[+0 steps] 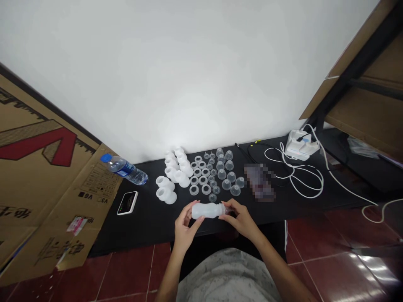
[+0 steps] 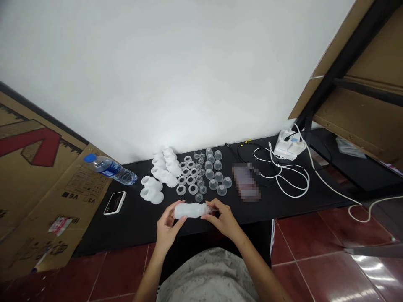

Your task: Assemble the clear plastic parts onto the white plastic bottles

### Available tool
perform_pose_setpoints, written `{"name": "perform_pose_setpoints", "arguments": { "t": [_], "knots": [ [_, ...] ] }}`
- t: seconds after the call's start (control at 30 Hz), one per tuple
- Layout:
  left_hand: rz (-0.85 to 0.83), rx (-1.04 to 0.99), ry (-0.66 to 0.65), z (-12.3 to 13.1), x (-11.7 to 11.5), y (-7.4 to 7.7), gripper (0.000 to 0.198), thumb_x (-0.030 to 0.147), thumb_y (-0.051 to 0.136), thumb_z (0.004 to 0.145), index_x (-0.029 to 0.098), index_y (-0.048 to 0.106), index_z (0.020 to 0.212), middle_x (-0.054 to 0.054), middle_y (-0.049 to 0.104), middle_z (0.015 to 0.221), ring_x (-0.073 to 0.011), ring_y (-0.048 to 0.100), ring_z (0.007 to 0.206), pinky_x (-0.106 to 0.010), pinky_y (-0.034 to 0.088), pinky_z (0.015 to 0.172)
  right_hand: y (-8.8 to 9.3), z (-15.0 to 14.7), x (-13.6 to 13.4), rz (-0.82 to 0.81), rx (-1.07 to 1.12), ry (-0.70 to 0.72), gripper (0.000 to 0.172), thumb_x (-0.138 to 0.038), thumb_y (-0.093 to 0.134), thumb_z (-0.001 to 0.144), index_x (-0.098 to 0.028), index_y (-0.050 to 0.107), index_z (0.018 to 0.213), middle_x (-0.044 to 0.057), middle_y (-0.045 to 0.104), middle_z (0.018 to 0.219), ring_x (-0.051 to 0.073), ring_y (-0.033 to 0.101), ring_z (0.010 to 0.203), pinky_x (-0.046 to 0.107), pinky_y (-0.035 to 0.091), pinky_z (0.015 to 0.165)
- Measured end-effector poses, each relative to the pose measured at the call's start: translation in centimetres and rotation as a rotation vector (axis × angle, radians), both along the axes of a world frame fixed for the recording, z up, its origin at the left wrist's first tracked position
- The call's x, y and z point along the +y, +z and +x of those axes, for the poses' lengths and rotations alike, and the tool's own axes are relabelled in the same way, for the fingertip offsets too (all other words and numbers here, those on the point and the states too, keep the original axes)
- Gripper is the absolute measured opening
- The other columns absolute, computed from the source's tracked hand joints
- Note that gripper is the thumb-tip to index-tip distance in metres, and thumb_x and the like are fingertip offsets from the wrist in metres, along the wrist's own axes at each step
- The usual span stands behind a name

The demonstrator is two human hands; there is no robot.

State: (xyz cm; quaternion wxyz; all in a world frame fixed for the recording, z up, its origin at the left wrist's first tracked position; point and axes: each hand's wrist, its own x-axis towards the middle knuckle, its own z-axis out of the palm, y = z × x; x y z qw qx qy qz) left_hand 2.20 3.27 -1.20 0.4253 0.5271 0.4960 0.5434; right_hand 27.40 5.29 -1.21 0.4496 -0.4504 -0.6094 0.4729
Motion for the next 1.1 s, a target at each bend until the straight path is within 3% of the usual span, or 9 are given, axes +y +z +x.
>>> {"name": "perform_pose_setpoints", "arguments": {
  "t": [0.13,0.3,0.5,0.63,0.83,1.1],
  "knots": [
    [-0.033,0.048,0.024,-0.2,0.0,-0.2,0.058,0.045,0.088,0.089,0.02,0.072,0.139,-0.016,0.079,0.135,-0.0327,0.078,0.122,-0.044,0.064,0.107,0.0,0.1,0.0,0.015,-0.025,0.013,0.041,-0.057,0.088,0.088,-0.022,0.073,0.103,0.002,0.077,0.096,0.019,0.069,0.081,0.029,0.055,0.076],
    [-0.057,0.178,0.113,-0.2,-0.1,-0.5,0.058,0.053,0.087,0.087,0.021,0.078,0.134,-0.012,0.083,0.121,-0.0294,0.081,0.106,-0.037,0.069,0.09,0.8,0.2,-0.1,0.034,-0.076,0.031,0.041,-0.058,0.086,0.09,-0.022,0.074,0.105,0.002,0.077,0.094,0.019,0.067,0.08,0.029,0.055,0.076],
    [-0.045,0.226,0.174,0.0,0.0,-0.4,0.047,0.057,0.082,0.09,0.017,0.084,0.113,-0.009,0.083,0.1,-0.0225,0.078,0.081,-0.028,0.065,0.072,0.6,0.2,-0.2,0.04,-0.06,0.038,0.045,-0.06,0.089,0.087,-0.022,0.075,0.106,0.002,0.075,0.09,0.021,0.068,0.081,0.031,0.056,0.078],
    [-0.014,0.319,0.182,-0.1,0.1,-0.5,0.043,0.058,0.077,0.093,0.016,0.084,0.098,-0.005,0.081,0.085,-0.0207,0.074,0.074,-0.027,0.061,0.069,0.0,0.3,-0.2,0.039,-0.049,0.036,0.045,-0.061,0.088,0.086,-0.023,0.074,0.105,0.004,0.076,0.096,0.022,0.07,0.087,0.033,0.058,0.083],
    [0.008,0.373,0.176,-0.3,0.0,-0.5,0.044,0.058,0.073,0.096,0.017,0.085,0.103,-0.008,0.084,0.095,-0.0232,0.076,0.079,-0.03,0.061,0.073,0.1,0.4,-0.1,0.07,-0.035,0.062,0.045,-0.059,0.089,0.088,-0.023,0.074,0.11,0.005,0.076,0.1,0.023,0.072,0.091,0.034,0.058,0.086],
    [-0.019,0.289,0.148,-0.4,0.0,-0.1,0.044,0.058,0.076,0.095,0.017,0.086,0.108,-0.011,0.084,0.103,-0.0276,0.078,0.091,-0.033,0.064,0.079,0.3,0.4,-0.1,0.048,-0.05,0.074,0.045,-0.059,0.089,0.087,-0.022,0.075,0.11,0.006,0.08,0.103,0.024,0.075,0.092,0.034,0.06,0.087]
  ]
}}
